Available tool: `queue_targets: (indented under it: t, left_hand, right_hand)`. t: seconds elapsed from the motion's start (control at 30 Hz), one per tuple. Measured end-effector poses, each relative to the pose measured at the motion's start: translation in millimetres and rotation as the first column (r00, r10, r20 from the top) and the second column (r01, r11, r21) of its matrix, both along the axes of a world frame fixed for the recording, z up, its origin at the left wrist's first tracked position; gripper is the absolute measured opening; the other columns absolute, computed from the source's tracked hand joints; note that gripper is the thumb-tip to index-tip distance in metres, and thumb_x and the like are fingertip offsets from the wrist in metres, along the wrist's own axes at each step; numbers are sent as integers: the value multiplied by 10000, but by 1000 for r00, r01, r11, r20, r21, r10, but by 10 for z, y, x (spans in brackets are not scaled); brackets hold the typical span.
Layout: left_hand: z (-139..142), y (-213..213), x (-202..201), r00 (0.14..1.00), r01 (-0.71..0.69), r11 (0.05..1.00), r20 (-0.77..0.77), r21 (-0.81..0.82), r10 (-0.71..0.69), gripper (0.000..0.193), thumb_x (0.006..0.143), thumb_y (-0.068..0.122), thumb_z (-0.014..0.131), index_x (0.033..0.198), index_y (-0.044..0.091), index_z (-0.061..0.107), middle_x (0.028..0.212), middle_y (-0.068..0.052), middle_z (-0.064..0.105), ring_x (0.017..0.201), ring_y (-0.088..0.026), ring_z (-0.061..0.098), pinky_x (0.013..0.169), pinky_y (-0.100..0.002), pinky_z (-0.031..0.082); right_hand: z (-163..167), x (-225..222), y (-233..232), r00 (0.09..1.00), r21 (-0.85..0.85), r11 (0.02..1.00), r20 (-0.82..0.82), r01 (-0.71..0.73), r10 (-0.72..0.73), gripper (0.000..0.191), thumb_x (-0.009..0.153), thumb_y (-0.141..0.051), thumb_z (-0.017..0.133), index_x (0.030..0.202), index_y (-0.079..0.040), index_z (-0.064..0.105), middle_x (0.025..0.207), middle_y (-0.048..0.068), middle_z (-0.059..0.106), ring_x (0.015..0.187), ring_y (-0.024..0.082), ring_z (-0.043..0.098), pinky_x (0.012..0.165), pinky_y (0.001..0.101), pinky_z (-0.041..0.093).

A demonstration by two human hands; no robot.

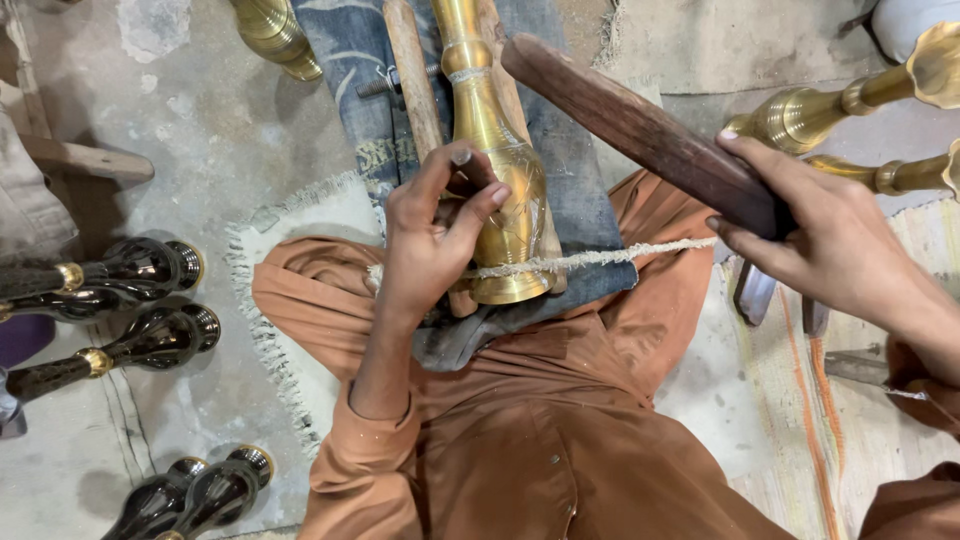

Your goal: The person sits on the floor with a brass vase held against a padded rest and uses a small chisel, striking it with a wooden mallet to engrave decorative patterns into the vase surface, repositioning the chisel repeatedly across different areas of the design.

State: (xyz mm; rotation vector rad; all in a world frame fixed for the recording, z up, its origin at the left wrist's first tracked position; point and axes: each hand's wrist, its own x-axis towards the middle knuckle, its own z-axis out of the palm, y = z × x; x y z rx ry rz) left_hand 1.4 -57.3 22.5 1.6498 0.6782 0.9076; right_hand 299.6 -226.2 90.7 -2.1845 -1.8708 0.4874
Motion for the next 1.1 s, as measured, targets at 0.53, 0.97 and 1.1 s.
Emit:
queue_targets:
  t: [0.53,0.97,1.1]
  left_hand:
    - [97,62,-2,993,68,982,-106,179,-50,284,975,66,762,1211,49,606,1014,-67,729,902,-157,748,770,-310,611]
    - [15,-225,85,980,-197,977,25,84,196,234,985,53,752,1173,-10,629,961,-78,728,812,-128,724,701,-269,583]
    - [-5,-266,94,968,-250,963,9,104,251,155,999,21,769,1100,2,652,931,-73,719,774,-109,683,693,-263,552]
  right_hand:
    - [485,38,183,935,302,903,273,-305,225,833,867,-42,778,1590,-83,367,1094,237,598,917,400,624,770,482,523]
    - [849,-244,790,759,79,871,534,-484,373,794,784,-198,834,1513,-102,536,980,133,667,739,295,692,628,405,572]
    - [871,-361,880,683,28,857,618,-514,389,726,872,-197,846,1539,-160,561,857,58,655,683,224,683,575,360,545]
